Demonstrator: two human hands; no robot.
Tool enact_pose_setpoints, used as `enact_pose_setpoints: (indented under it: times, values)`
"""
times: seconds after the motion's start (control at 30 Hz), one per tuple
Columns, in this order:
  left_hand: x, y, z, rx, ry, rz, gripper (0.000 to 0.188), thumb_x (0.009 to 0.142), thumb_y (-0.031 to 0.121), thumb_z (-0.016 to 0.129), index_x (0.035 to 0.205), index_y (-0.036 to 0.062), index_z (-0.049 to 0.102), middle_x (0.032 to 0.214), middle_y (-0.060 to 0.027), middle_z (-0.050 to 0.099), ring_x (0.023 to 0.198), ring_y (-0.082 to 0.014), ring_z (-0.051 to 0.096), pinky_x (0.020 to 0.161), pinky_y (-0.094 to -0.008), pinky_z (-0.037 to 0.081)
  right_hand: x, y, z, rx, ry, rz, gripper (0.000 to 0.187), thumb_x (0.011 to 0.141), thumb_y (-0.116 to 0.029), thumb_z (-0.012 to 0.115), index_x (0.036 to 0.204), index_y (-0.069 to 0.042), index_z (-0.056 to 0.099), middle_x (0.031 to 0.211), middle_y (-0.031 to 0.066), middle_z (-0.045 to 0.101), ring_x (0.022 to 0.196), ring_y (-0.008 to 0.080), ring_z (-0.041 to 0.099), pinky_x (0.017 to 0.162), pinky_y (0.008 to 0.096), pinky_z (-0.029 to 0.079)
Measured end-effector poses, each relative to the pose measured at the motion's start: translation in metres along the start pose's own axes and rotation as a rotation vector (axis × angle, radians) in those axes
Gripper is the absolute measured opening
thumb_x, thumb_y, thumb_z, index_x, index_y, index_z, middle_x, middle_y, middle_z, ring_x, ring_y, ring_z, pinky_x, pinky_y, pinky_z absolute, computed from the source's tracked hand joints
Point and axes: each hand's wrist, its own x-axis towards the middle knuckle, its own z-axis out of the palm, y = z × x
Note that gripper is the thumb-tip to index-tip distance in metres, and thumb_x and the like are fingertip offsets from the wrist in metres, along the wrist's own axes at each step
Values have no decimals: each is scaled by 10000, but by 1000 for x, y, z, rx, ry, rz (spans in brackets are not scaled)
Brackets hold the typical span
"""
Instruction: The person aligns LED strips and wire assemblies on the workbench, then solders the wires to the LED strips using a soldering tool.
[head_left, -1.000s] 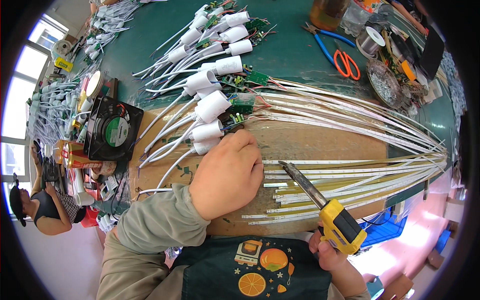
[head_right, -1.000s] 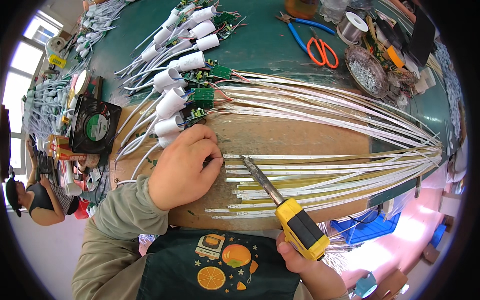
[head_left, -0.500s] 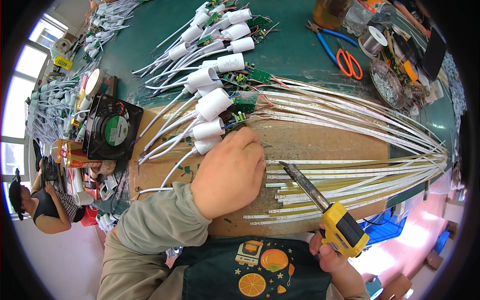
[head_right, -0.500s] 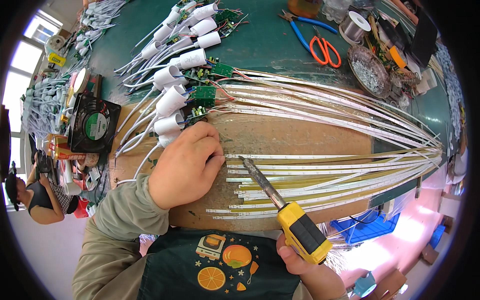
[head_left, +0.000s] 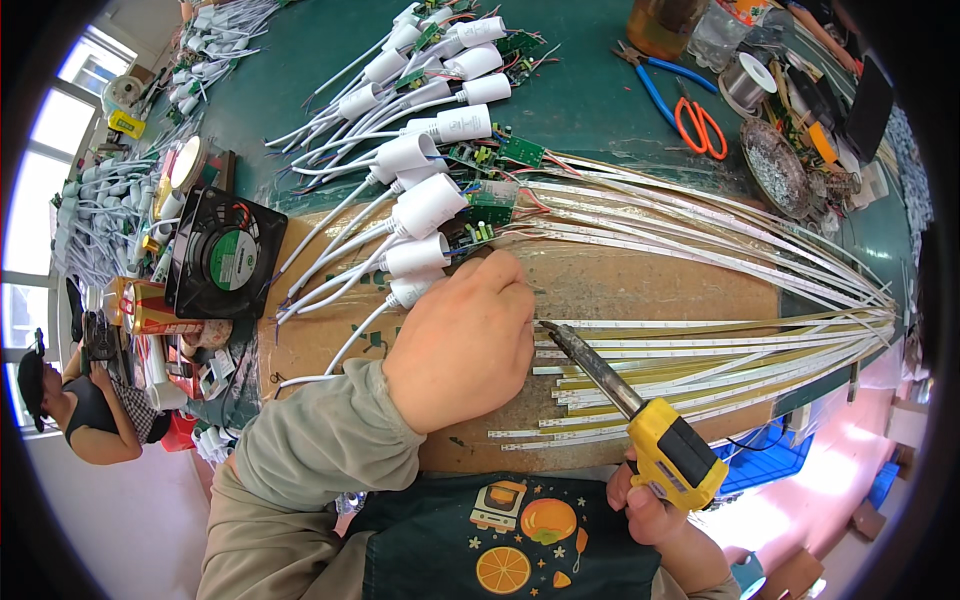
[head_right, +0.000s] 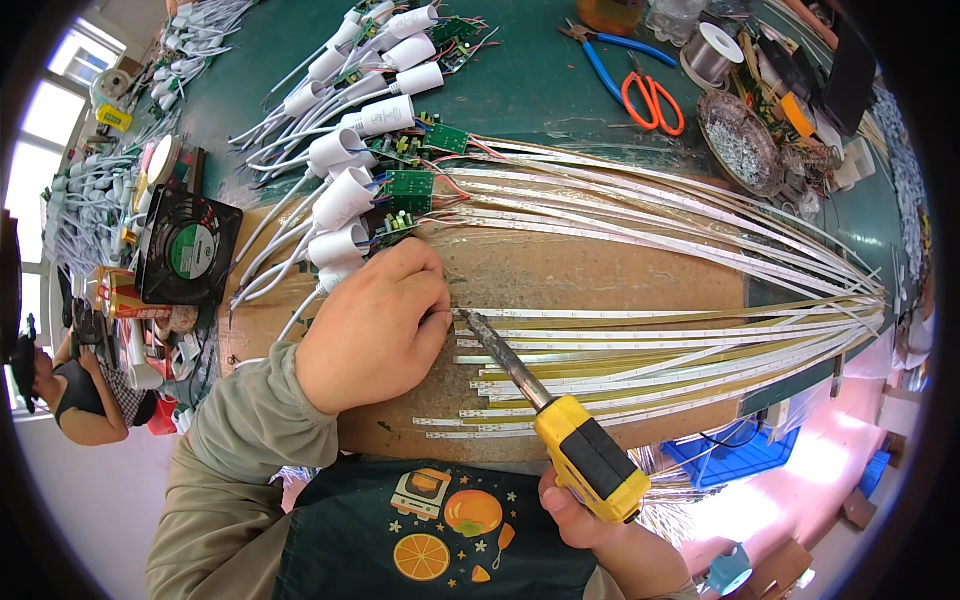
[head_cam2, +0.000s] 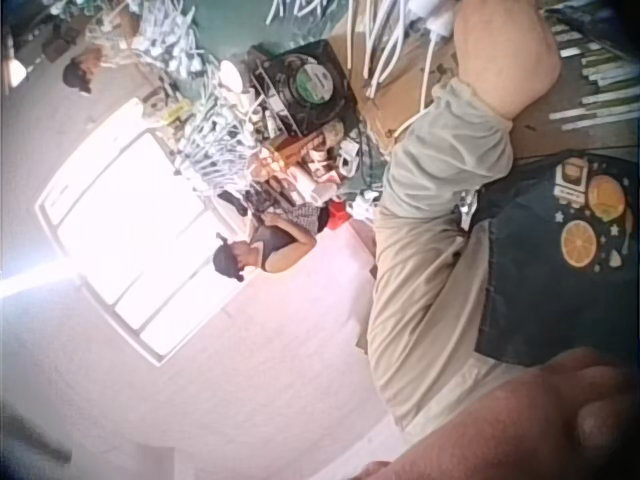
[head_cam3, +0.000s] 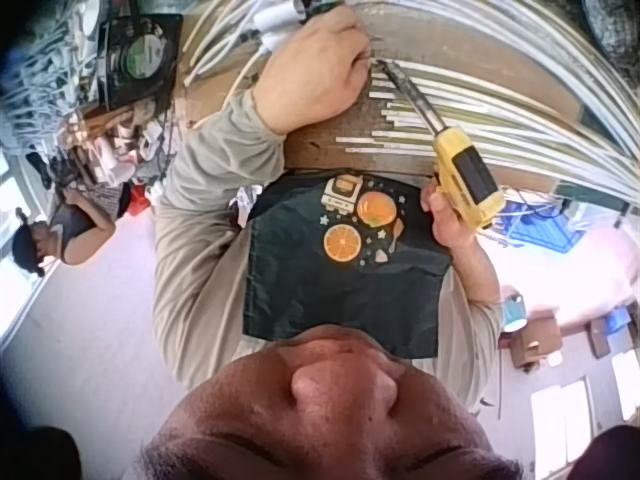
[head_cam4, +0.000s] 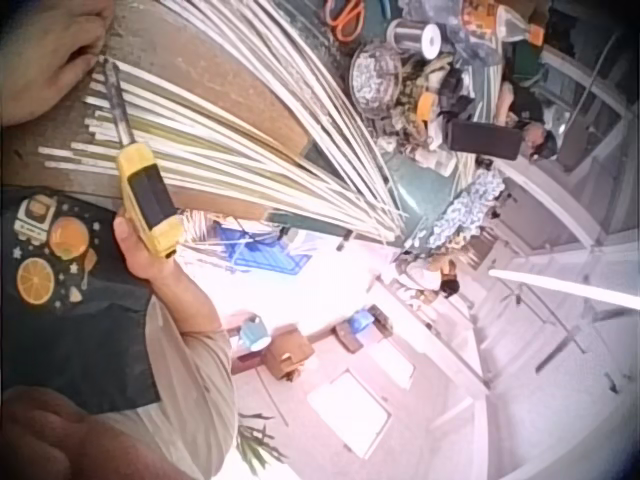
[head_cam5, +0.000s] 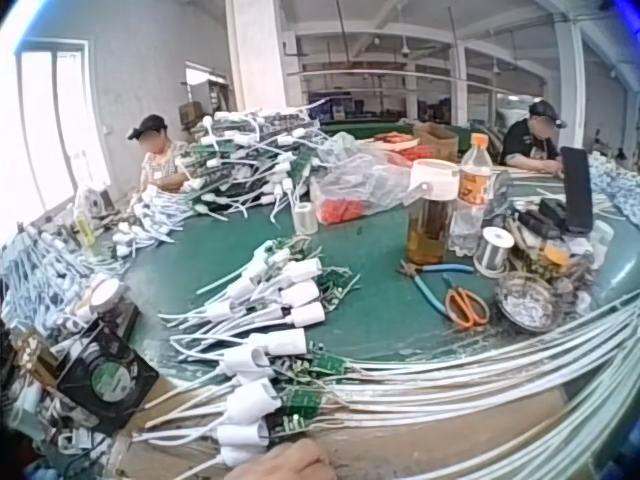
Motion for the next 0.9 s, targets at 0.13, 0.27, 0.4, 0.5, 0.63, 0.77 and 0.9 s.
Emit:
enact_pose_setpoints:
  times: [0.13,0.27,0.4,0.5,0.63,0.77,0.9]
  values:
    - [1,0,0,8,3,-2,51,744,48,592,751,3,567,888,-131,525,830,-325,553,715,-394,464,1,-2,1,-14,11,19,430,837,-235,646,1141,5,458,674,80,494,559,166,474,520,294,423]
    - [1,0,0,1,3,5,50,742,47,591,747,3,567,881,-132,524,825,-324,553,707,-393,464,1,-1,1,-10,10,29,410,839,-239,645,1116,1,462,677,80,493,560,169,476,519,293,424]
    - [2,1,1,23,11,9,46,734,44,591,740,6,565,871,-130,524,818,-321,553,697,-395,464,1,-2,1,-23,17,21,406,840,-242,645,1114,-3,465,682,80,492,558,171,475,511,290,421]
    - [2,1,1,30,13,14,43,731,42,591,737,8,565,865,-128,525,817,-320,553,696,-397,464,1,-1,0,-22,12,16,441,842,-250,650,1151,1,461,682,81,493,553,167,470,505,289,418]
    - [2,1,1,40,7,7,43,731,42,590,738,8,565,862,-126,525,820,-319,555,701,-399,465,2,0,0,11,-8,-13,519,847,-273,660,1226,7,442,674,78,491,546,159,462,503,289,416]
    - [2,1,0,39,4,8,44,732,43,590,739,7,565,864,-126,526,822,-319,556,706,-400,465,1,2,-1,-15,-13,-21,537,849,-280,663,1241,7,436,669,75,488,544,157,458,504,288,415]
    - [2,1,1,36,4,11,46,732,44,590,741,6,566,869,-130,527,824,-323,555,714,-403,465,1,2,0,-15,-8,-38,528,853,-270,655,1243,8,434,669,74,486,543,156,455,503,285,414]
